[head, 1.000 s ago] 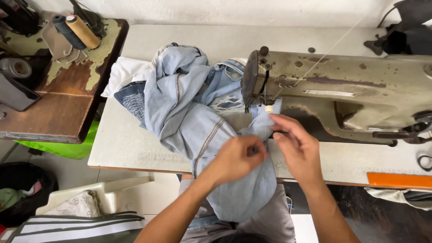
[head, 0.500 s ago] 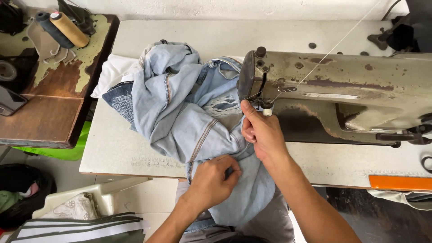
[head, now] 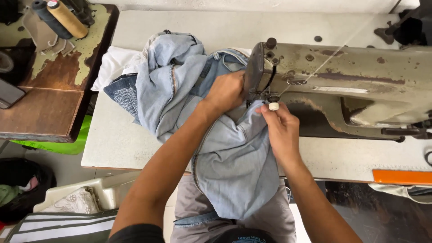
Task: Repairing denim pants using an industrial sewing machine and scissors to trim threads.
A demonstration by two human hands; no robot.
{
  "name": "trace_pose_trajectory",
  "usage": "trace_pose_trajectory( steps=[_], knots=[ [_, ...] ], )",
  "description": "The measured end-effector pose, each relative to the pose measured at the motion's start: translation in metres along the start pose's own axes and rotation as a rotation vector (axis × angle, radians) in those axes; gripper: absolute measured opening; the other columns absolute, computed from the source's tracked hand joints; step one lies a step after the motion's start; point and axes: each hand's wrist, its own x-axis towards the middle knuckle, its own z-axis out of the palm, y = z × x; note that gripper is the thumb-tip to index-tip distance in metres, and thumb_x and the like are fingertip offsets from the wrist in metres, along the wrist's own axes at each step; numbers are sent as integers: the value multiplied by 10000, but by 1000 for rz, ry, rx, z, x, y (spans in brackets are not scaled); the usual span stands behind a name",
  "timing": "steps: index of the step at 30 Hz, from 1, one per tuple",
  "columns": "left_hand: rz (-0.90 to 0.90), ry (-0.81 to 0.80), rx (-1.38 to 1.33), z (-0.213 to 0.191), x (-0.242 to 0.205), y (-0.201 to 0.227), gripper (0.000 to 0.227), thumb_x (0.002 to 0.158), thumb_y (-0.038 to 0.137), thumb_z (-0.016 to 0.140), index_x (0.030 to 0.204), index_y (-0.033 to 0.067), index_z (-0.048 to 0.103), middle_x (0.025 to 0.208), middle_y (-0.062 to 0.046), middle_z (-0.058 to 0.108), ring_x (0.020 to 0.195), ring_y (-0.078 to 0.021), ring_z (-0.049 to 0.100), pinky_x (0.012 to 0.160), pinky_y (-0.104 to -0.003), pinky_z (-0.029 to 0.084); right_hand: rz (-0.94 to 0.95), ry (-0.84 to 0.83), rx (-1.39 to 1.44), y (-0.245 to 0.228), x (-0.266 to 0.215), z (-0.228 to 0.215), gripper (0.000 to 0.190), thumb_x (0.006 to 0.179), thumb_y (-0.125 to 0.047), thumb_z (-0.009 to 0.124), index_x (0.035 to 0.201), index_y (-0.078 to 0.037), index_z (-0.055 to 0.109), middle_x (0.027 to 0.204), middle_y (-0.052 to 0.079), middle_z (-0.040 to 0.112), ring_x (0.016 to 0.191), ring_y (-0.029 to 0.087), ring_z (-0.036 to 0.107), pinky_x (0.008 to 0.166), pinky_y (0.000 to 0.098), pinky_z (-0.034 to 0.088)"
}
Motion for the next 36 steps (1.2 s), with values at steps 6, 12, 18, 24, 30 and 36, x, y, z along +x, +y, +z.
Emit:
trace_pose_trajectory(
  steps=[6, 12, 18, 24, 30, 36],
  knots=[
    [-494, -267, -585, -97, -69, 79, 187, 836, 192, 638, 879, 47, 747, 756, -217, 723, 761, -451, 716, 688, -499, 536, 245, -198, 194, -34, -27, -55, 308, 948, -48, 623, 1227, 18, 738, 880, 187, 682, 605, 204, 568, 474, 285, 405],
    [-674, -237, -999, -94, -139, 183, 87, 964, 156, 704, 888, 130, 669, 713, 46, 585, 621, -59, 462, 586, -263, 392, 709, -307, 528, -26, -25, -40, 521, 908, -99, 639, 1401, 67, 629, 824, 111, 697, 401, 59, 311, 352, 184, 170],
    [239, 6, -595, -87, -96, 162, 196, 995, 22, 552, 1176, 54, 619, 1259, -179, 620, 1224, -364, 594, 1063, -466, 467, 721, -126, 535, -1, -49, -69, 183, 869, -11, 653, 1027, 12, 745, 703, 36, 628, 570, 61, 513, 423, 190, 259],
    [459, -26, -341, -79, -57, 127, 69, 979, 71, 651, 986, 10, 683, 906, -101, 658, 842, -267, 638, 1072, -492, 514, 492, -335, -20, -46, -66, -131, 184, 1009, -101, 603, 993, -67, 783, 576, -62, 460, 507, 41, 326, 460, 222, 228],
    [471, -6, -184, -77, -63, 129, 57, 964, 89, 707, 1009, 54, 715, 923, -31, 687, 806, -215, 594, 910, -409, 422, 188, 62, -1040, -41, -64, -255, 201, 916, -175, 600, 1075, -255, 692, 956, -58, 762, 774, 217, 744, 731, 390, 570],
    [457, 29, -134, -78, -77, 132, 42, 947, 99, 726, 971, 66, 730, 920, -32, 691, 826, -204, 611, 982, -437, 433, 563, 317, -1280, 43, -1, -389, 565, 885, -308, 725, 1308, 41, 588, 1260, 278, 585, 1124, 491, 595, 929, 567, 505]
  ],
)
